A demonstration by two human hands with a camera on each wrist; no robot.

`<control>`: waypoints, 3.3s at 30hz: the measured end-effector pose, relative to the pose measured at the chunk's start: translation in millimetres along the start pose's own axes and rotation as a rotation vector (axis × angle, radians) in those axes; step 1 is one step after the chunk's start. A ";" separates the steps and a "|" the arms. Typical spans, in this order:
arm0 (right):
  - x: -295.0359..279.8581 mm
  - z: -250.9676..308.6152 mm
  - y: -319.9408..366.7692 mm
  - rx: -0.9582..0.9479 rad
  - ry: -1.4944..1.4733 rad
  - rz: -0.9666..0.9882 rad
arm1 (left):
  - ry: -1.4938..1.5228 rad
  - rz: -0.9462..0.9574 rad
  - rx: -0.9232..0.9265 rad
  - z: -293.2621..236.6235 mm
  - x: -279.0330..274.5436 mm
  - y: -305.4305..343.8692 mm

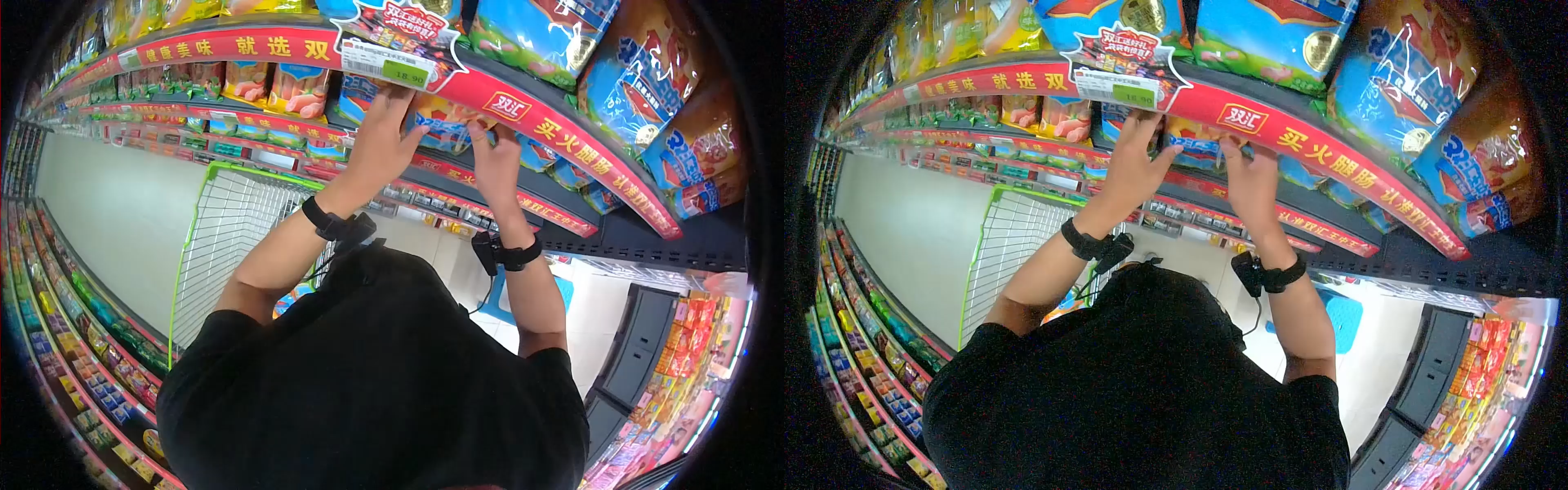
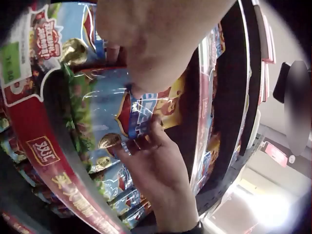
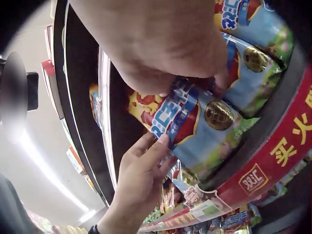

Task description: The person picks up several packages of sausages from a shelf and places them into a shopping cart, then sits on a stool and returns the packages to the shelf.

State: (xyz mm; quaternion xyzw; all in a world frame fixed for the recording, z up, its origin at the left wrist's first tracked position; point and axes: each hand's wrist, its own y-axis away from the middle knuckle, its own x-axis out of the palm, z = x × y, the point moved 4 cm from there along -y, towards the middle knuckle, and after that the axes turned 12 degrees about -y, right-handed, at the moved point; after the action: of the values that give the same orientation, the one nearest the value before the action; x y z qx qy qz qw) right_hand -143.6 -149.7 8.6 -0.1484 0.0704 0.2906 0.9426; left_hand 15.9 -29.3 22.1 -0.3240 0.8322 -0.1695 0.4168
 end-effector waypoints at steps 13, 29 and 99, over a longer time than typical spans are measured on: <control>16.1 -2.9 -5.2 -0.096 -0.131 -0.194 | 0.048 -0.121 -0.130 28.4 21.8 3.2; -53.1 150.2 76.3 -0.400 -0.387 0.535 | 0.172 0.265 -0.391 32.3 9.7 128.0; 355.1 -88.9 306.8 -0.428 0.378 1.159 | -0.177 0.292 -1.715 284.6 -62.7 718.5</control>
State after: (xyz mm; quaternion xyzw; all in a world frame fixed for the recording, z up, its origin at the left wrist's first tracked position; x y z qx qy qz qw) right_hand -30.7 250.4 -226.5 -0.3194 0.2444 0.7290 0.5538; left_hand -13.6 536.3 -507.5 -0.4282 0.6705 0.5958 0.1101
